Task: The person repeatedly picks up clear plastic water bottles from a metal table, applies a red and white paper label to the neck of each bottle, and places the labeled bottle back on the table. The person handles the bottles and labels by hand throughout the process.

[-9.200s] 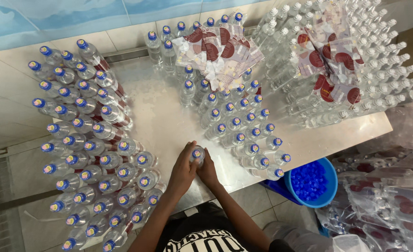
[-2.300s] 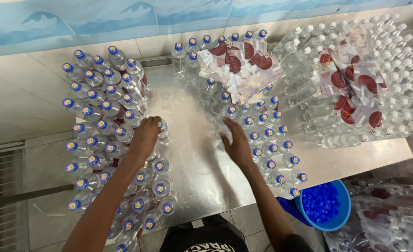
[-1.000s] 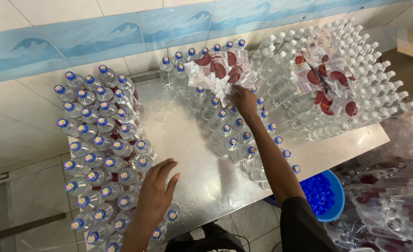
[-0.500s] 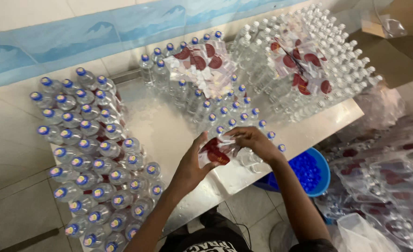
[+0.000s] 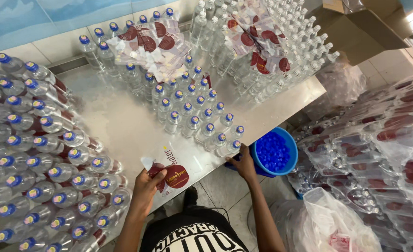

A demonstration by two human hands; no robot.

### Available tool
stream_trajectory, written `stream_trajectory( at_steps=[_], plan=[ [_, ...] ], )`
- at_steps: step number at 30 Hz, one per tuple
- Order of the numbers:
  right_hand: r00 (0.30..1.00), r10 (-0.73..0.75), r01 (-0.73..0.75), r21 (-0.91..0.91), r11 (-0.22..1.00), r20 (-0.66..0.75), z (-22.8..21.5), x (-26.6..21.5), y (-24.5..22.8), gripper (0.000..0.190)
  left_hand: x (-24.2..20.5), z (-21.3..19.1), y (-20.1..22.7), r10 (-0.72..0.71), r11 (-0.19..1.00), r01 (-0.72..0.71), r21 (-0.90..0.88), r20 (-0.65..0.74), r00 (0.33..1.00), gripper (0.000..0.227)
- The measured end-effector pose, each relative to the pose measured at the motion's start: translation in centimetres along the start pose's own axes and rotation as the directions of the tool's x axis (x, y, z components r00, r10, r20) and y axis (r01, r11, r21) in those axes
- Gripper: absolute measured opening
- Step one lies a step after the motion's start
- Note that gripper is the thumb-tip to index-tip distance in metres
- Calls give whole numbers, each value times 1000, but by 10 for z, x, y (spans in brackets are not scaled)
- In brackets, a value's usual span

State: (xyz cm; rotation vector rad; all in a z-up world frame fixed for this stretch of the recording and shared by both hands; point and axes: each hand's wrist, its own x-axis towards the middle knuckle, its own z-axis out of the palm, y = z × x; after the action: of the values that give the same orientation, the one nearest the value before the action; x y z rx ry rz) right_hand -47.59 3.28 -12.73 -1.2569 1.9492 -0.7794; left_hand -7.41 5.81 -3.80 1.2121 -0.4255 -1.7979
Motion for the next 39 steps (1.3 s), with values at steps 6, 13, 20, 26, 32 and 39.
stream_trajectory(
  at_steps=[6,13,20,26,32,39],
  plan=[
    [994,23,-22,14,1000,-110,27,1,-15,69,-20,16,-15,78,996,-83,-18,-180,981,45],
    [964,-258,241,-192,951,-68,56,-46,-6,82,-39,34,-41,212,958,-267,-106,-367,906,50],
    [808,-429,457,32,889,405,136,-36,-46,83,-19,45,-64,257,929,-354,-107,-500,827,52],
    [729,-472,509,68,858,496,159,-27,-69,81,-12,44,-80,271,920,-382,-85,-566,778,52],
    [659,-491,536,102,838,569,136,-25,-86,85,-19,66,-63,271,894,-412,-177,-518,811,46],
    [744,-418,383,181,906,521,54,-38,-112,76,-2,55,-67,240,881,-399,-252,-488,839,44]
  ],
)
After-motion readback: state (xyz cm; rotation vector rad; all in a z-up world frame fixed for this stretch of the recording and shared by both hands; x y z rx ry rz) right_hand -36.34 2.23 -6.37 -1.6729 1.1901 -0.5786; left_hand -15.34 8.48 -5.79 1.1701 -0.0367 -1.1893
